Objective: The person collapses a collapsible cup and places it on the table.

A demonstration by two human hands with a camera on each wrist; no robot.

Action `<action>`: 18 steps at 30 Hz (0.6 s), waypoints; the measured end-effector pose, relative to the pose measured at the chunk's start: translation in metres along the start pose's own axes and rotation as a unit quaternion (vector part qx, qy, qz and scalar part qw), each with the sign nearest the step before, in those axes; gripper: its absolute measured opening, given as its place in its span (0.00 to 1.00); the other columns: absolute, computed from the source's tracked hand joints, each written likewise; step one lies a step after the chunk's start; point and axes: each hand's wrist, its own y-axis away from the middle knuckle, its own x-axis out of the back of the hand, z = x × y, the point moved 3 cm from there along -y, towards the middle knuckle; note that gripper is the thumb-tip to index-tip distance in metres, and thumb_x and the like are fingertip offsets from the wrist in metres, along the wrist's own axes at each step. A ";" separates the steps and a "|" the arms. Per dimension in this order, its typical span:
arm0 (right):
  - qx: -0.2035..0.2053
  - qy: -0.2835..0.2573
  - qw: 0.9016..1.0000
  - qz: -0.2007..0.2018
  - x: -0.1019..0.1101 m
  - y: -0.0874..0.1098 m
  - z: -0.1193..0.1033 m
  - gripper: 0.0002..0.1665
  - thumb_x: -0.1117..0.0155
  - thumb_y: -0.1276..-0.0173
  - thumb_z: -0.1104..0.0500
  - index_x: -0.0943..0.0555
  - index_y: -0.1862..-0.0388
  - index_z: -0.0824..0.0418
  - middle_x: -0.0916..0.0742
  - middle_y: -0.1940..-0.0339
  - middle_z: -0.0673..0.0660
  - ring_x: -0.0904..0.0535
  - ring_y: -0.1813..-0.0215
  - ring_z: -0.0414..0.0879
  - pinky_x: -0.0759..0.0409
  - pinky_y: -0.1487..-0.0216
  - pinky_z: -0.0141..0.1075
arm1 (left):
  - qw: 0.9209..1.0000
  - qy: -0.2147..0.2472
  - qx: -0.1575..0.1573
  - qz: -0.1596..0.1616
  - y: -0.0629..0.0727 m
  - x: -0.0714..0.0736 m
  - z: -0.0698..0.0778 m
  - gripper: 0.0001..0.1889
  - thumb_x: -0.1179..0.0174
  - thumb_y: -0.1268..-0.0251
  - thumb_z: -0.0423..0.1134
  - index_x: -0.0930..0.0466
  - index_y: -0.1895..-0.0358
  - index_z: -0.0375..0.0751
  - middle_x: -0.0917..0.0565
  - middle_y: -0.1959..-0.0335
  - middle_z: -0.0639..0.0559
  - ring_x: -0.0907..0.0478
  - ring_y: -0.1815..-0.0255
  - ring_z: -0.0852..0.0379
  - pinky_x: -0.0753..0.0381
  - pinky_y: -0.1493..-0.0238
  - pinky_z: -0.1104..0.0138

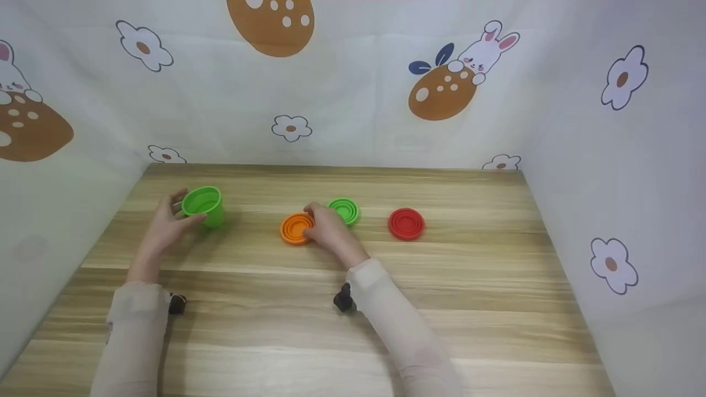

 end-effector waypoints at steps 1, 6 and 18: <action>-0.004 0.000 1.000 0.000 0.000 -0.001 -0.001 0.30 0.30 0.37 0.64 0.25 0.36 0.65 0.18 0.37 0.63 0.22 0.34 0.55 0.26 0.30 0.45 | 1.000 -0.002 -0.002 -0.001 0.000 0.000 0.000 0.46 0.36 0.36 0.31 0.56 0.22 0.34 0.45 0.22 0.34 0.45 0.21 0.39 0.42 0.20 0.52; -0.004 0.004 1.000 0.001 -0.003 -0.008 -0.008 0.29 0.31 0.35 0.62 0.25 0.36 0.64 0.18 0.36 0.62 0.23 0.33 0.54 0.27 0.28 0.45 | 1.000 -0.016 -0.014 -0.009 -0.002 -0.004 0.000 0.44 0.35 0.37 0.32 0.53 0.23 0.31 0.42 0.23 0.32 0.42 0.23 0.38 0.39 0.21 0.52; 0.023 0.017 1.000 0.008 -0.008 -0.011 -0.021 0.27 0.33 0.34 0.62 0.25 0.36 0.66 0.18 0.37 0.64 0.23 0.34 0.56 0.26 0.30 0.47 | 0.997 -0.034 -0.042 -0.051 -0.001 -0.025 0.003 0.42 0.33 0.38 0.35 0.47 0.25 0.32 0.39 0.24 0.34 0.41 0.23 0.38 0.39 0.22 0.51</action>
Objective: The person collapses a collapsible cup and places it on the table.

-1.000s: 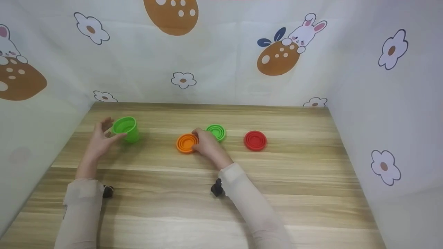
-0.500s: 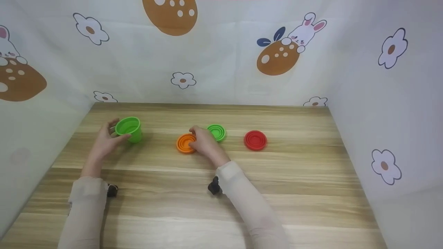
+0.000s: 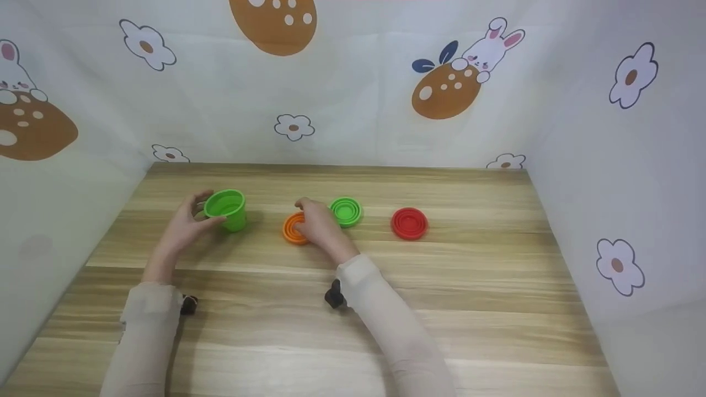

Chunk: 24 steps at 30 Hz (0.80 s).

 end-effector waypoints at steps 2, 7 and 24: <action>0.001 -0.005 1.000 0.002 -0.001 0.000 -0.002 0.27 0.33 0.34 0.62 0.25 0.36 0.65 0.18 0.37 0.64 0.23 0.33 0.56 0.26 0.30 0.46 | 1.000 0.001 -0.005 -0.008 0.000 -0.005 0.003 0.42 0.32 0.39 0.35 0.46 0.25 0.32 0.39 0.25 0.34 0.40 0.23 0.38 0.39 0.22 0.51; 0.007 -0.022 1.000 0.008 -0.003 -0.002 -0.006 0.26 0.33 0.34 0.61 0.25 0.37 0.65 0.17 0.37 0.63 0.23 0.33 0.55 0.26 0.30 0.46 | 0.999 0.007 -0.019 -0.026 0.000 -0.021 0.010 0.42 0.31 0.40 0.34 0.45 0.25 0.32 0.37 0.25 0.34 0.39 0.24 0.39 0.38 0.22 0.52; 0.026 -0.153 0.988 -0.009 -0.010 -0.004 -0.020 0.32 0.29 0.35 0.59 0.27 0.34 0.64 0.19 0.35 0.62 0.22 0.33 0.54 0.22 0.32 0.40 | 0.996 -0.008 -0.056 -0.069 0.007 -0.048 0.033 0.41 0.31 0.41 0.32 0.42 0.27 0.31 0.33 0.28 0.33 0.37 0.25 0.38 0.36 0.23 0.50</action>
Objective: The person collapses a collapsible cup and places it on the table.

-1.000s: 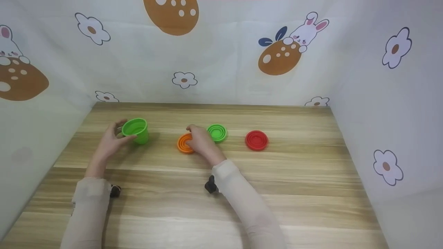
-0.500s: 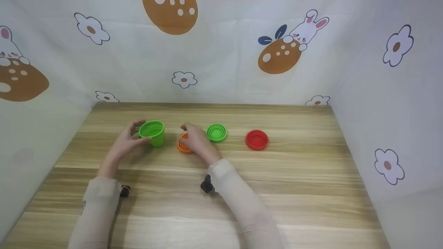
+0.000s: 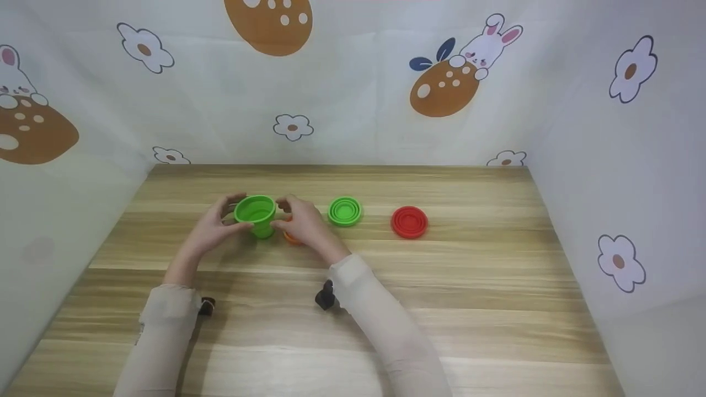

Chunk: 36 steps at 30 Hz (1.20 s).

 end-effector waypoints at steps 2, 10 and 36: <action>0.000 -0.015 1.000 0.000 0.001 0.001 -0.002 0.32 0.29 0.35 0.59 0.27 0.34 0.64 0.18 0.36 0.62 0.23 0.33 0.53 0.23 0.32 0.39 | 1.000 0.003 -0.004 -0.003 0.000 -0.002 0.003 0.41 0.31 0.41 0.32 0.42 0.27 0.30 0.33 0.27 0.33 0.37 0.25 0.38 0.36 0.23 0.50; 0.012 -0.064 0.998 0.015 0.009 0.007 -0.009 0.32 0.29 0.36 0.62 0.28 0.35 0.67 0.18 0.36 0.63 0.22 0.33 0.55 0.24 0.30 0.41 | 0.999 0.017 -0.032 -0.011 -0.003 -0.007 0.012 0.41 0.29 0.43 0.33 0.40 0.28 0.32 0.31 0.29 0.35 0.34 0.27 0.39 0.32 0.26 0.49; -0.045 -0.229 0.971 0.060 0.049 0.045 0.000 0.24 0.40 0.29 0.60 0.33 0.38 0.65 0.18 0.39 0.66 0.18 0.47 0.45 0.17 0.41 0.49 | 0.992 -0.015 -0.114 -0.056 -0.008 -0.049 0.053 0.27 0.33 0.36 0.40 0.27 0.35 0.38 0.27 0.31 0.42 0.32 0.28 0.44 0.27 0.29 0.53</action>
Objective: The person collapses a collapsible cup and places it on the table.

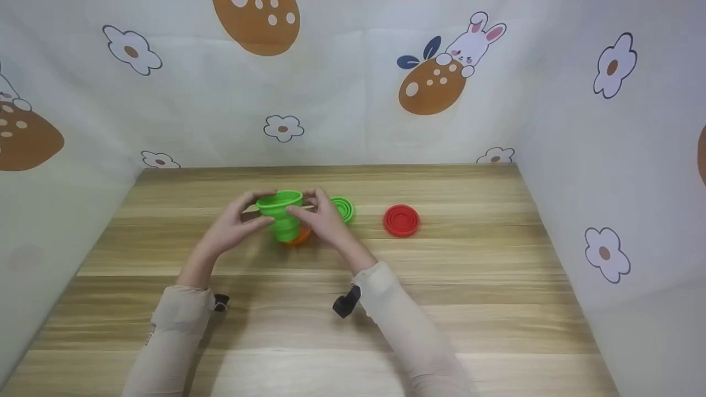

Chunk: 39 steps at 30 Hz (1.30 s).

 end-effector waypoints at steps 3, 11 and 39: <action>-0.014 -0.011 1.000 0.011 0.007 0.003 -0.001 0.22 0.41 0.28 0.59 0.32 0.39 0.64 0.17 0.40 0.63 0.18 0.48 0.43 0.19 0.39 0.54 | 0.999 -0.029 -0.042 -0.007 -0.001 -0.005 0.003 0.22 0.33 0.37 0.36 0.23 0.40 0.40 0.25 0.33 0.45 0.32 0.28 0.46 0.32 0.25 0.50; 0.006 0.015 1.000 -0.002 0.021 0.011 0.001 0.27 0.41 0.27 0.58 0.33 0.33 0.66 0.19 0.40 0.63 0.18 0.46 0.48 0.19 0.39 0.56 | 0.998 -0.044 -0.047 -0.027 -0.006 -0.018 0.008 0.13 0.36 0.34 0.36 0.19 0.48 0.38 0.17 0.41 0.45 0.26 0.32 0.46 0.34 0.25 0.48; 0.174 0.244 0.953 0.039 0.040 0.022 0.003 0.13 0.37 0.29 0.63 0.20 0.49 0.68 0.12 0.48 0.64 0.13 0.49 0.56 0.14 0.45 0.42 | 0.997 -0.059 -0.033 -0.032 -0.016 -0.046 0.003 0.10 0.44 0.27 0.38 0.22 0.52 0.34 0.16 0.59 0.44 0.21 0.60 0.55 0.17 0.55 0.62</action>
